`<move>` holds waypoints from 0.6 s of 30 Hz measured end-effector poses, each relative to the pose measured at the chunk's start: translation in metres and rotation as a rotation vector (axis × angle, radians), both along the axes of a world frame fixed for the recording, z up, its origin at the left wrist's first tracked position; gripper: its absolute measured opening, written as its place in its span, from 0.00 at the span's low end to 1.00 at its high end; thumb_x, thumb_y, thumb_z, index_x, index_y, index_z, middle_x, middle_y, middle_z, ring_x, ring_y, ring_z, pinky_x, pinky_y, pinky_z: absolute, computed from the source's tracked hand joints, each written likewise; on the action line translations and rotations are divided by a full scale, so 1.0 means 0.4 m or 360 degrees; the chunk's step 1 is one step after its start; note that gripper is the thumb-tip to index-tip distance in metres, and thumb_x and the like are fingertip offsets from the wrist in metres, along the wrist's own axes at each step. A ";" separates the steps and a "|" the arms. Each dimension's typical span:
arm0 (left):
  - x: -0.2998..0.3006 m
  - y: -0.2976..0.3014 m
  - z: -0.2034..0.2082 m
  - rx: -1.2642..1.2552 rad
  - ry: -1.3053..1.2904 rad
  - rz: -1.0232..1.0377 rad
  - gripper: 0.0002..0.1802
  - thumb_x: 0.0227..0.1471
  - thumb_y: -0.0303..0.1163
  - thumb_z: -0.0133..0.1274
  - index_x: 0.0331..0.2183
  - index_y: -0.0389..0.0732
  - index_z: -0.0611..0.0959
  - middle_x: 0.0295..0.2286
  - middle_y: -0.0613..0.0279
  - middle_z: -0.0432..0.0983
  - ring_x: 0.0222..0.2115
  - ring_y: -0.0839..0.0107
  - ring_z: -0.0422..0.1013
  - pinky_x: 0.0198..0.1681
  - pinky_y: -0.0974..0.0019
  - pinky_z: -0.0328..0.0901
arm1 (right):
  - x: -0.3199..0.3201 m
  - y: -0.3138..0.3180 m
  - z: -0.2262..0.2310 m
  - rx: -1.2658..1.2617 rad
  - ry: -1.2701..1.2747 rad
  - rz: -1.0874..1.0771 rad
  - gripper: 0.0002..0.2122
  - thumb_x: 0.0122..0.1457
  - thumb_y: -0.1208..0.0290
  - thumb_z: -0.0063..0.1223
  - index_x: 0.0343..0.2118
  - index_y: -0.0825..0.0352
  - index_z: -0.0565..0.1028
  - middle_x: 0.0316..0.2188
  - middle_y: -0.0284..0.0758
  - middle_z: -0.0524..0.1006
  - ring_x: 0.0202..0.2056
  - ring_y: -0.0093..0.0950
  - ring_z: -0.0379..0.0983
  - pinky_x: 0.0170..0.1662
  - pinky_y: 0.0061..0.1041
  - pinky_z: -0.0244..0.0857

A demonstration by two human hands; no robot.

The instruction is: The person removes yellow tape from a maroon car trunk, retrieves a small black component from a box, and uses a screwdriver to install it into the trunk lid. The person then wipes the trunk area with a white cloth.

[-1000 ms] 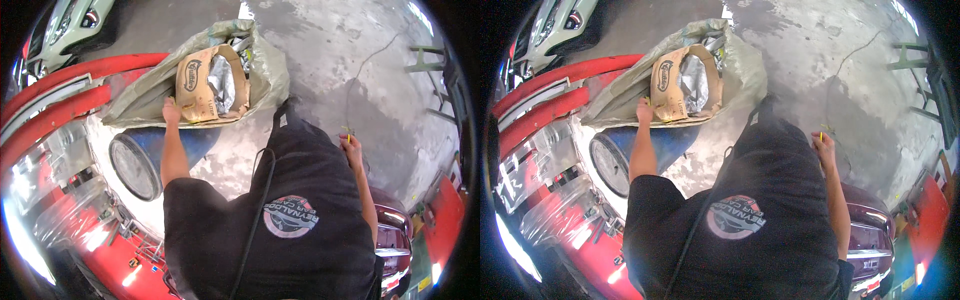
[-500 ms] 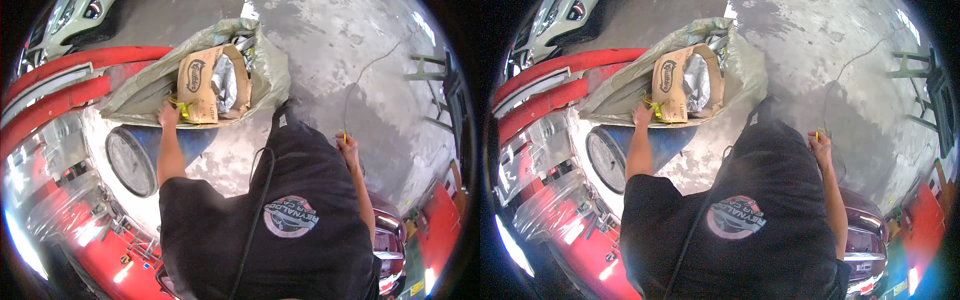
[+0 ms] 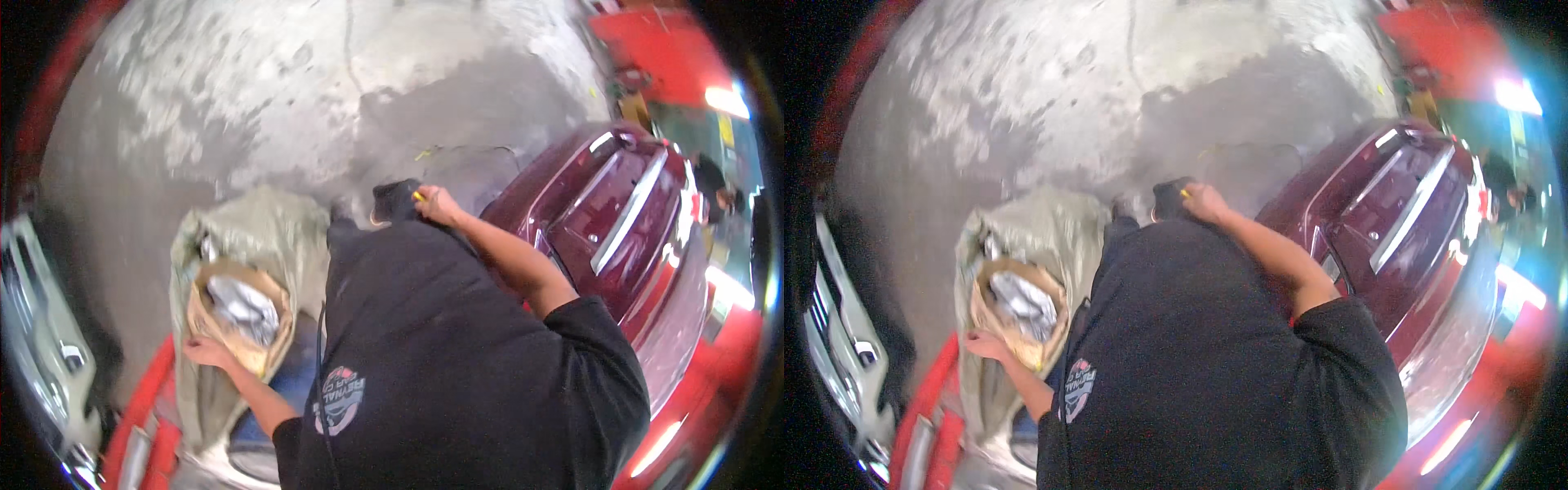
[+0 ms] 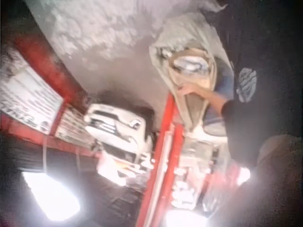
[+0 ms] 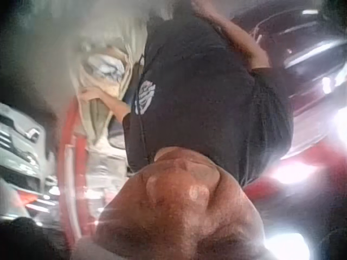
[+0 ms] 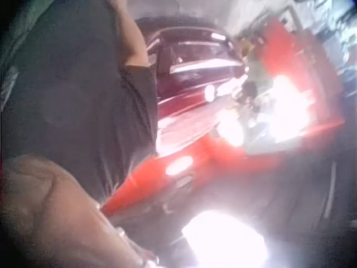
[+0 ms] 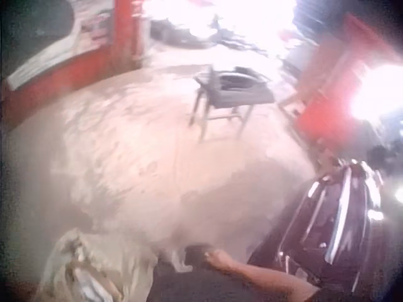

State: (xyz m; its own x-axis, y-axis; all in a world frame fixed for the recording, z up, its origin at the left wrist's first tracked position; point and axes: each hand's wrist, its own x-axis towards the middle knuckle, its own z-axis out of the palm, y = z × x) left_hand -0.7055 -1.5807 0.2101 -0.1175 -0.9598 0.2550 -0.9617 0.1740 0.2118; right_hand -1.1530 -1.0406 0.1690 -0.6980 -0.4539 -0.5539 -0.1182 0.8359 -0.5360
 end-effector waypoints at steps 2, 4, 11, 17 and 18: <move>-0.382 0.179 0.051 0.0515 0.0408 -0.0385 0.13 0.57 0.26 0.47 0.40 0.27 0.78 0.35 0.43 0.77 0.36 0.54 0.72 0.43 0.58 0.66 | 0.015 0.106 -0.082 -0.0030 0.0240 -0.0090 0.12 0.52 0.67 0.54 0.38 0.68 0.77 0.29 0.46 0.79 0.31 0.34 0.79 0.38 0.34 0.71; -0.607 0.302 -0.047 0.0712 0.0530 -0.0790 0.12 0.58 0.27 0.47 0.40 0.29 0.79 0.34 0.46 0.78 0.35 0.58 0.73 0.42 0.61 0.66 | -0.005 0.142 -0.112 0.0080 0.0240 -0.0225 0.13 0.52 0.64 0.55 0.36 0.67 0.77 0.29 0.46 0.79 0.32 0.36 0.78 0.38 0.36 0.71; -1.496 0.830 0.000 0.1909 0.0173 -0.2201 0.13 0.59 0.30 0.49 0.42 0.32 0.79 0.36 0.53 0.79 0.36 0.64 0.74 0.44 0.62 0.67 | -0.196 0.337 -0.116 -0.0176 0.0049 -0.1083 0.11 0.54 0.65 0.54 0.34 0.68 0.77 0.27 0.43 0.79 0.30 0.33 0.77 0.37 0.35 0.70; -1.935 0.939 -0.127 0.2430 0.0240 -0.1857 0.17 0.59 0.32 0.49 0.47 0.34 0.77 0.34 0.55 0.78 0.31 0.67 0.76 0.33 0.66 0.71 | -0.505 0.593 -0.047 -0.0266 -0.0184 -0.1514 0.09 0.54 0.68 0.55 0.35 0.67 0.78 0.23 0.37 0.79 0.24 0.25 0.76 0.31 0.29 0.69; -1.965 0.932 -0.139 0.2472 0.0167 -0.1770 0.16 0.59 0.32 0.49 0.47 0.34 0.77 0.33 0.55 0.78 0.30 0.67 0.76 0.31 0.67 0.71 | -0.541 0.640 -0.058 -0.0270 -0.0262 -0.1597 0.09 0.54 0.68 0.55 0.34 0.67 0.78 0.23 0.36 0.79 0.23 0.24 0.76 0.29 0.28 0.69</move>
State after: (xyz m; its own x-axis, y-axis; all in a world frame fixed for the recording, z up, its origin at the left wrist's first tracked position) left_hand -1.4914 -1.2078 0.1546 -0.7942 0.1697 -0.5835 -0.5407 0.2407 0.8060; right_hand -1.3695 -0.7846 0.1457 -0.7198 0.2149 -0.6601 0.6781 0.4211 -0.6024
